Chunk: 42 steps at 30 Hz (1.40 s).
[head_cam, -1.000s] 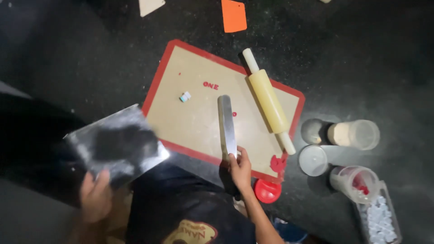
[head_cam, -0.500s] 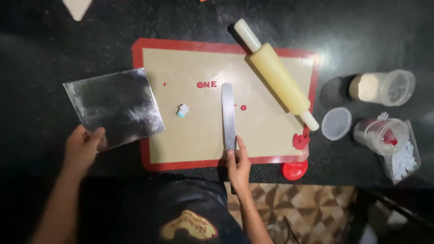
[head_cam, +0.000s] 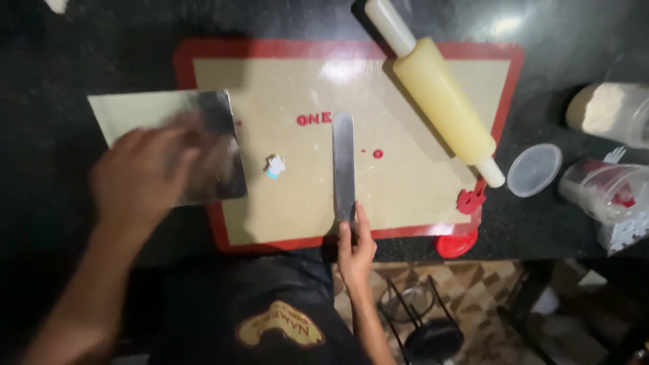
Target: The person uses a small plunger cutter to press letters out of red fondant on a silicone mat, places the cut letters into a plastic tray, then arranges the letters spelling a word on a square metal board and carries the board across the kitchen.
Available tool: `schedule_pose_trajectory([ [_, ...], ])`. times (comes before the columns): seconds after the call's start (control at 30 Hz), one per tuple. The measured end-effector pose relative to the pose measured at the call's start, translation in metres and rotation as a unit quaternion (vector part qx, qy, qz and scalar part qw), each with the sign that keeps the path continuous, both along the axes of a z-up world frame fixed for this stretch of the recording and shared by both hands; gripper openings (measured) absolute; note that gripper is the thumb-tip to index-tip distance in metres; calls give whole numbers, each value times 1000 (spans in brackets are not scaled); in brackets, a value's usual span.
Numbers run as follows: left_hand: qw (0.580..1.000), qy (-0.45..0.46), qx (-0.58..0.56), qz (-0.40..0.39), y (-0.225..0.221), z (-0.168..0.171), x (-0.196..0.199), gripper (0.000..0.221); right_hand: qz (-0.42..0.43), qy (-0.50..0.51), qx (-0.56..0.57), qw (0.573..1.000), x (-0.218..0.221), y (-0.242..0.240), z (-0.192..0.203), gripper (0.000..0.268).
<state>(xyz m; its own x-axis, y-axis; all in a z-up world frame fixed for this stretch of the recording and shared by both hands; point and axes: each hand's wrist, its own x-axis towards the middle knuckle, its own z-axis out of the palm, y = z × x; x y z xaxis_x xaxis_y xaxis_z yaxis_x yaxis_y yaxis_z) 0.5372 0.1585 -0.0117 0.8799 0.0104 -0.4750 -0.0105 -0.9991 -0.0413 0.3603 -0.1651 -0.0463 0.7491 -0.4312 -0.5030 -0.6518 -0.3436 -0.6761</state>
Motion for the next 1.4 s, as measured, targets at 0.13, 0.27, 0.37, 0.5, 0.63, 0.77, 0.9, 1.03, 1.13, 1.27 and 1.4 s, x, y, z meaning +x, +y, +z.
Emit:
schedule_pose_trajectory([
  [0.13,949,-113,-272,-112,-84,-6,35,45,16,-17,-31,999,2,0,1,50],
  [0.27,897,-138,-403,-120,-140,-20,56,47,45,-54,-54,996,3,0,0,49],
  [0.37,903,-176,-369,-133,-151,-38,57,46,47,-43,-55,996,7,0,-2,48],
  [0.5,908,-146,-378,-105,-154,-46,53,48,40,-12,-44,998,5,-2,0,48],
  [0.63,902,-173,-375,-123,-155,-48,57,47,42,-9,-39,998,10,-4,-1,49],
  [0.77,901,-165,-381,-126,-154,-51,58,39,36,14,-35,999,16,-2,4,51],
  [0.9,898,-165,-388,-128,-154,-53,59,37,45,2,-36,998,12,-7,-2,50],
  [1.03,896,-179,-385,-130,-155,-53,58,33,52,-5,-34,998,12,-8,-3,52],
  [1.13,896,-182,-385,-127,-156,-54,56,32,46,6,-26,999,12,-8,-4,52],
  [1.27,899,-171,-390,-100,-158,-52,54,29,46,-12,-15,999,13,-7,-4,51],
  [1.4,909,-183,-361,-101,-160,-55,49,29,49,-20,-11,999,16,-8,-2,51],
])
